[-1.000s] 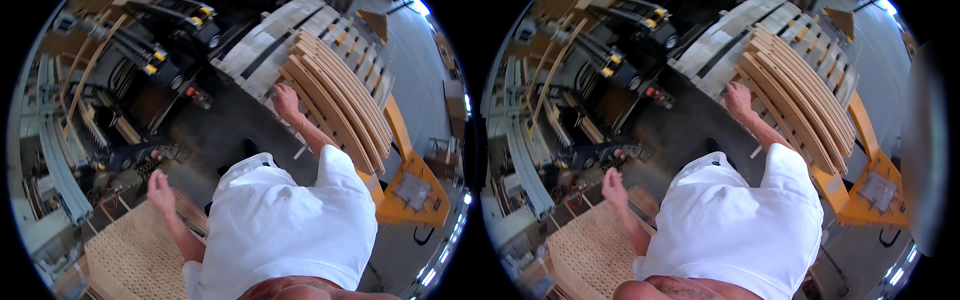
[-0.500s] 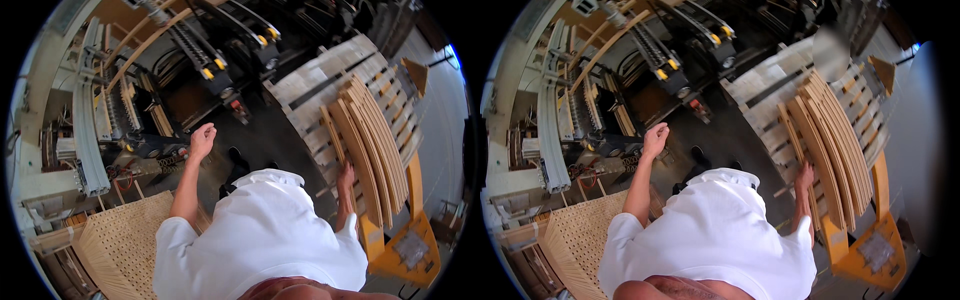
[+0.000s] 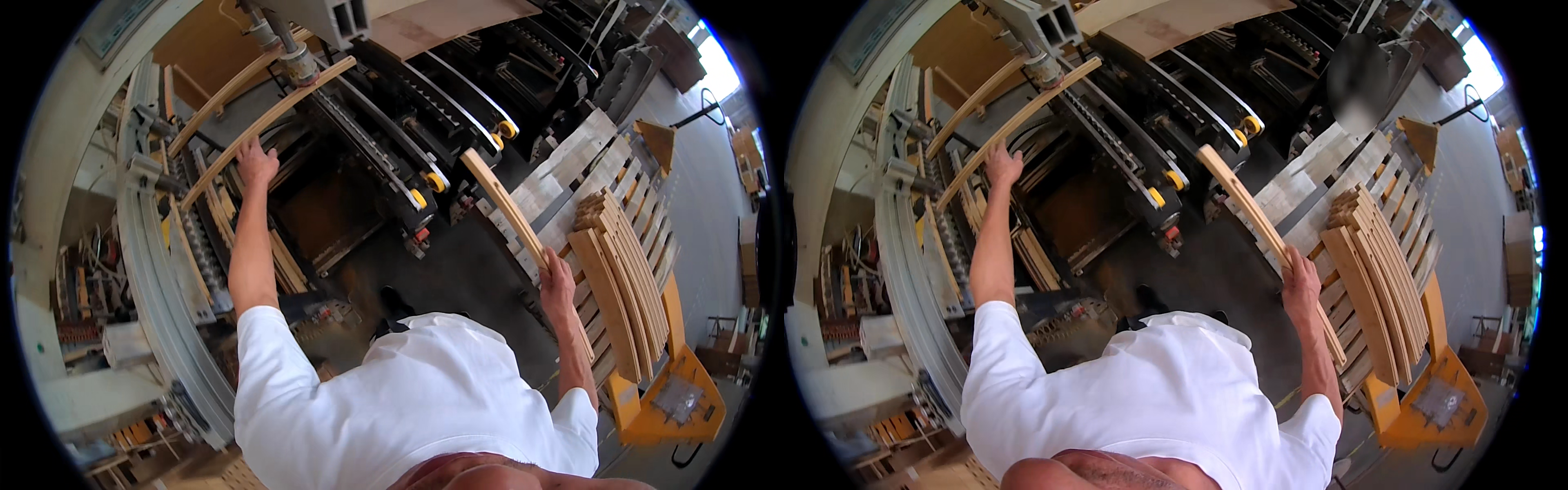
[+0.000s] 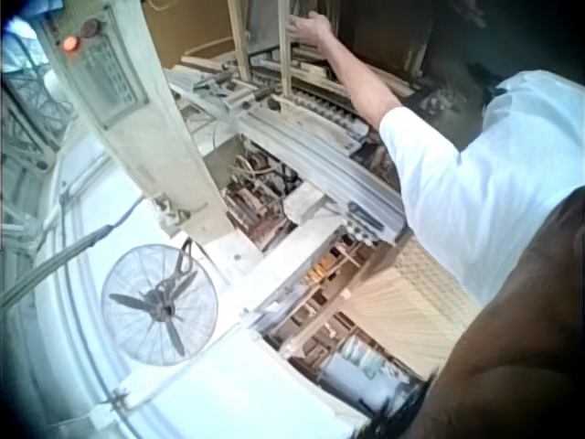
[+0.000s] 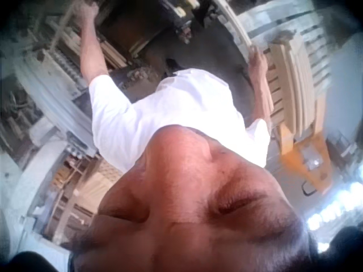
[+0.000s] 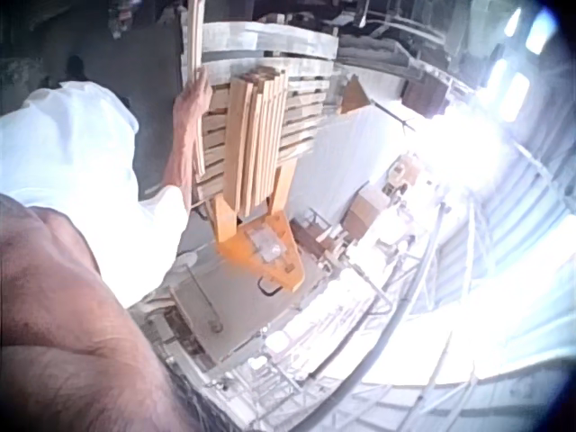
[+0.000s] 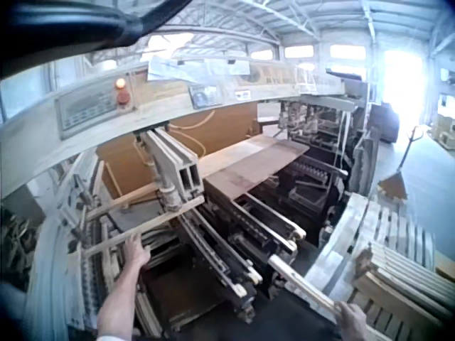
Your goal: The person repeatedly picks up thin wooden strips from a stack and feeds them into a machine. The strips are processed and then placed onto a perforated wooden board. This cycle of picking, feeding, and stacking is performed continuously.
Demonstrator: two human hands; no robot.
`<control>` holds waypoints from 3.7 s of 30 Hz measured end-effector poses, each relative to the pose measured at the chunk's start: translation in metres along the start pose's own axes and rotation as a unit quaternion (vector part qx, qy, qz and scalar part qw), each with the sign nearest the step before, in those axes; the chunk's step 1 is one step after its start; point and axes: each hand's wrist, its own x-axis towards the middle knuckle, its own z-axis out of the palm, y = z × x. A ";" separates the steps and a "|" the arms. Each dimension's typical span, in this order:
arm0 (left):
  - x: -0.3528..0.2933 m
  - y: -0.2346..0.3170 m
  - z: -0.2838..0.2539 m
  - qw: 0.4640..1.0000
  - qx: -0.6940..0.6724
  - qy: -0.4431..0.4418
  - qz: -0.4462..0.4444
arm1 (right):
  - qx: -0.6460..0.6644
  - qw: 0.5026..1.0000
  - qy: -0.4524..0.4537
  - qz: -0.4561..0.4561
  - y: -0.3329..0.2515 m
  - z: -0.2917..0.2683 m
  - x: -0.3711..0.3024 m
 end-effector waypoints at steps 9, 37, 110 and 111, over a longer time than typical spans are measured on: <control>0.060 -0.044 0.022 0.990 0.036 0.099 0.097 | 0.024 0.987 -0.059 -0.145 -0.151 0.027 0.127; -0.383 0.062 -0.089 0.916 -0.274 -0.108 -0.273 | -0.002 0.828 -0.056 -0.558 -0.465 0.426 0.402; -1.164 -0.307 -0.533 0.721 0.521 0.184 -0.419 | 0.273 0.802 -0.418 -0.327 -0.080 0.258 -0.111; -1.143 -0.325 -0.502 0.747 0.442 0.209 -0.451 | 0.226 0.812 -0.408 -0.351 -0.063 0.257 -0.089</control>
